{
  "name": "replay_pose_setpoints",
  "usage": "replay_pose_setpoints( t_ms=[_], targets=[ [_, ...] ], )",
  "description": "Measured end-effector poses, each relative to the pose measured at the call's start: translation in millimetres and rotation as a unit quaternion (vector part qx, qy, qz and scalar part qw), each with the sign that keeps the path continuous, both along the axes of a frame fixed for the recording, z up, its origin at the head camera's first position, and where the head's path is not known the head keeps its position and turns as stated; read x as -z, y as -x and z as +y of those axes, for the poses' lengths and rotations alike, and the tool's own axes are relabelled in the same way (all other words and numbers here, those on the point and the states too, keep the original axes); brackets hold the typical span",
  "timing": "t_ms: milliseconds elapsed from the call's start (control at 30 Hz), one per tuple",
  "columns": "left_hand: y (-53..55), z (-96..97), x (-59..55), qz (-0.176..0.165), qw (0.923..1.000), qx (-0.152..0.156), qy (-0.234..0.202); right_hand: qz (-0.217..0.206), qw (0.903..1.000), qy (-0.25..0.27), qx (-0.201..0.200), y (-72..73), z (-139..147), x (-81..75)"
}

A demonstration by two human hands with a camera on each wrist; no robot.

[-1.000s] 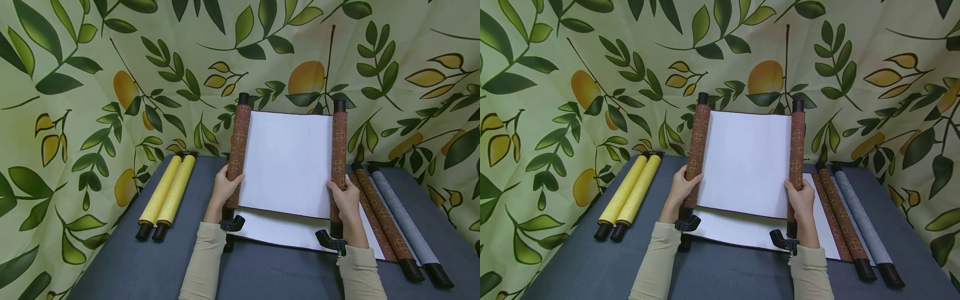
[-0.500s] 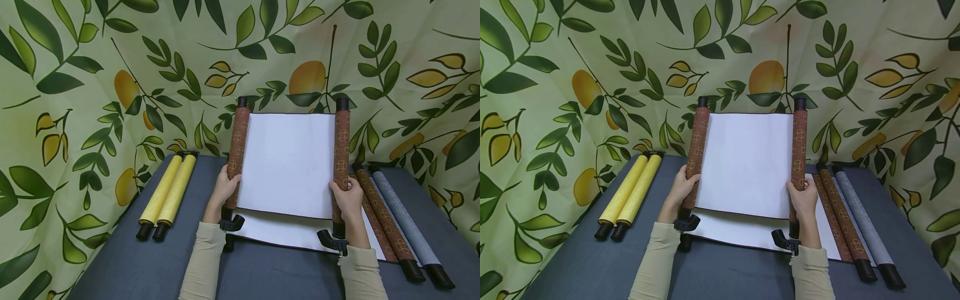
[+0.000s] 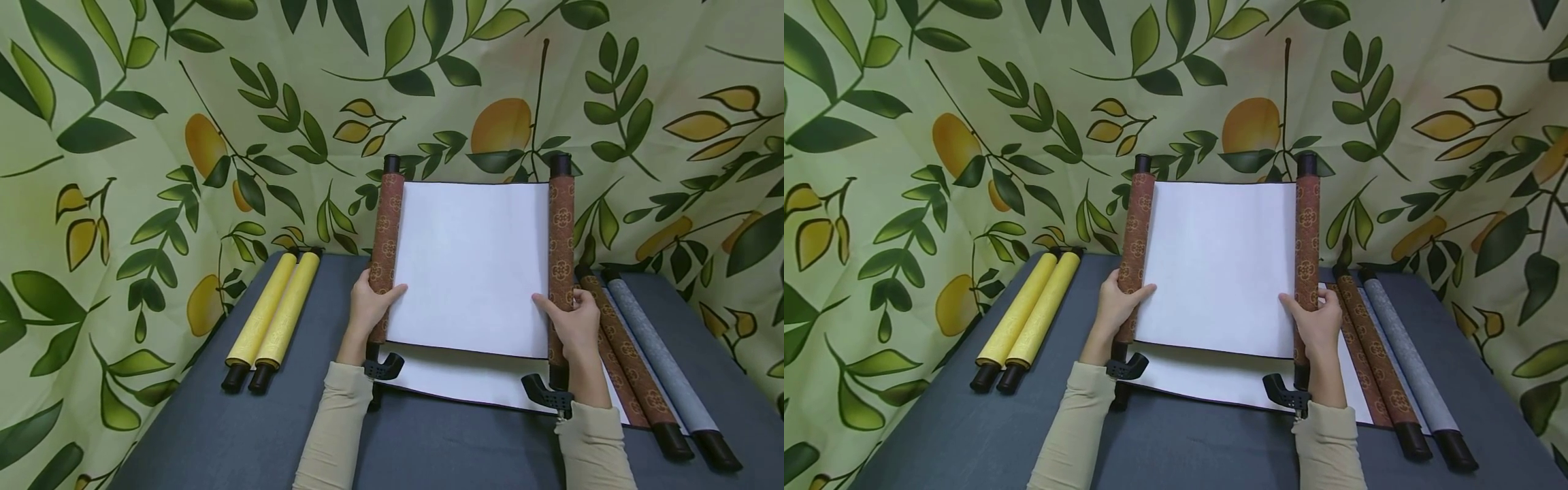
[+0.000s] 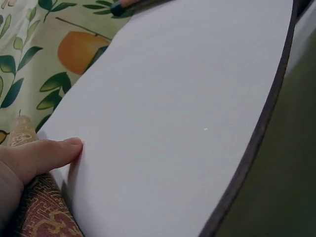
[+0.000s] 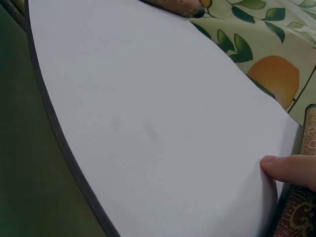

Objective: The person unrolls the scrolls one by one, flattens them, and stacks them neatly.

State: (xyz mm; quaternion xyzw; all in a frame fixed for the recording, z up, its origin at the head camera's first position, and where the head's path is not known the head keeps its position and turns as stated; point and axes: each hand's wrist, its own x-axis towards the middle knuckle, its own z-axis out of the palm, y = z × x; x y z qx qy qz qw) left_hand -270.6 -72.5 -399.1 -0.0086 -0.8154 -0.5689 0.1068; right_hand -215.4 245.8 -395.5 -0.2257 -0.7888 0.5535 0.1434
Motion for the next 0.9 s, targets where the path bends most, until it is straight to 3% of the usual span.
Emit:
replay_pose_setpoints(
  t_ms=[200,433,900],
  targets=[
    [1.3,-6.5,0.1,0.027,0.9995,0.009,-0.010,0.000,0.9998,-0.015,0.014,0.6,0,-1.0],
    [0.2,-9.3,-1.5,0.033,0.9991,0.009,-0.024,0.013,0.9997,-0.008,0.018,1.8,1,-0.1],
    [0.0,-17.0,-3.6,0.004,0.9977,0.039,-0.055,-0.001,0.9998,0.004,0.020,0.7,3,-0.5]
  ],
)
